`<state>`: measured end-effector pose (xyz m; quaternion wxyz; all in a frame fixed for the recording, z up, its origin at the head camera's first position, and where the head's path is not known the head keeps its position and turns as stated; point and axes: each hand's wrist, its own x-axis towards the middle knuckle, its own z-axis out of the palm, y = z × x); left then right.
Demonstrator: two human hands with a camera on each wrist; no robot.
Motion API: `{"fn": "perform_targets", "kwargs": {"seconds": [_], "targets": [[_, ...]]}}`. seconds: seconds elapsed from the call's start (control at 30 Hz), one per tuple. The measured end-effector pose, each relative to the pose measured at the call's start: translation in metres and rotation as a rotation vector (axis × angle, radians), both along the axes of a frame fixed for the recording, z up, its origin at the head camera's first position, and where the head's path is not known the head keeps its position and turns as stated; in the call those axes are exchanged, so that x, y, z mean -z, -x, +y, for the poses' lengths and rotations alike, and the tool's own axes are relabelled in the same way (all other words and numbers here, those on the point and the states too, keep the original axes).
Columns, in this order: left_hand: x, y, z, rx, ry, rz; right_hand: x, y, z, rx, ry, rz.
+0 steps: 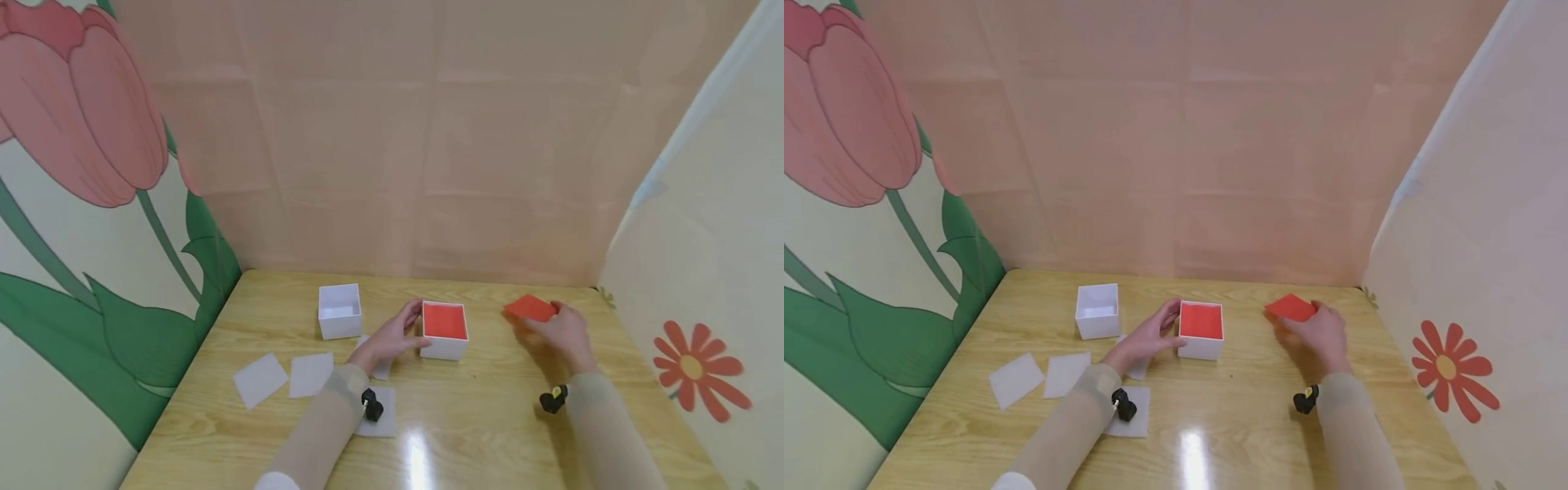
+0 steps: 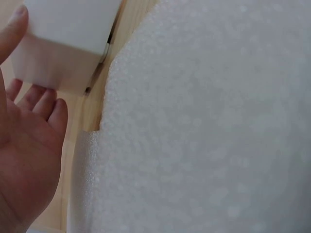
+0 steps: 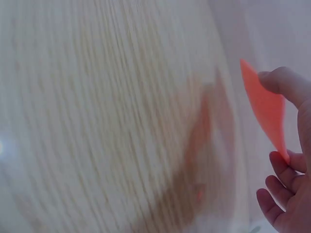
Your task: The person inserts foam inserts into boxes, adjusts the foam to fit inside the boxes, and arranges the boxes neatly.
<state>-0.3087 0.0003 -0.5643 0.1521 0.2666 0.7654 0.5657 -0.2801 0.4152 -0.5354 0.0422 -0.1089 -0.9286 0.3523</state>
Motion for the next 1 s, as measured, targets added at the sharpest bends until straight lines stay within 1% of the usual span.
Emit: {"fn": "perform_targets", "kwargs": {"seconds": [0.07,0.1,0.2,0.3,0.43,0.57,0.67,0.77,0.9,1.0], "targets": [[0.001,0.0,0.0,-0.001,0.001,0.004,-0.004,-0.001,-0.007,-0.013,0.031,-0.017],[0.001,0.001,0.0,-0.002,0.003,0.005,-0.007,-0.002,-0.012,-0.022,0.04,-0.01],[0.002,0.002,0.0,-0.002,0.008,0.007,-0.015,-0.005,-0.027,-0.067,0.059,0.034],[0.003,0.003,0.0,0.0,0.002,0.012,-0.025,-0.01,-0.044,-0.131,0.064,0.078],[0.001,0.002,0.001,0.005,-0.009,0.015,-0.034,-0.016,-0.067,-0.209,0.097,0.072],[-0.001,0.001,0.001,0.004,-0.012,0.016,-0.038,-0.018,-0.086,-0.276,0.132,0.064],[0.0,0.002,0.0,0.007,-0.015,0.019,-0.038,-0.017,-0.097,-0.321,0.11,0.049],[0.0,0.001,0.0,0.013,-0.022,0.013,-0.035,-0.016,-0.106,-0.358,0.071,0.053],[-0.002,0.0,-0.001,0.019,-0.028,0.002,-0.033,-0.015,-0.114,-0.397,0.038,0.1],[-0.003,0.0,-0.001,0.022,-0.031,-0.003,-0.034,-0.014,-0.12,-0.432,0.005,0.134]]}}
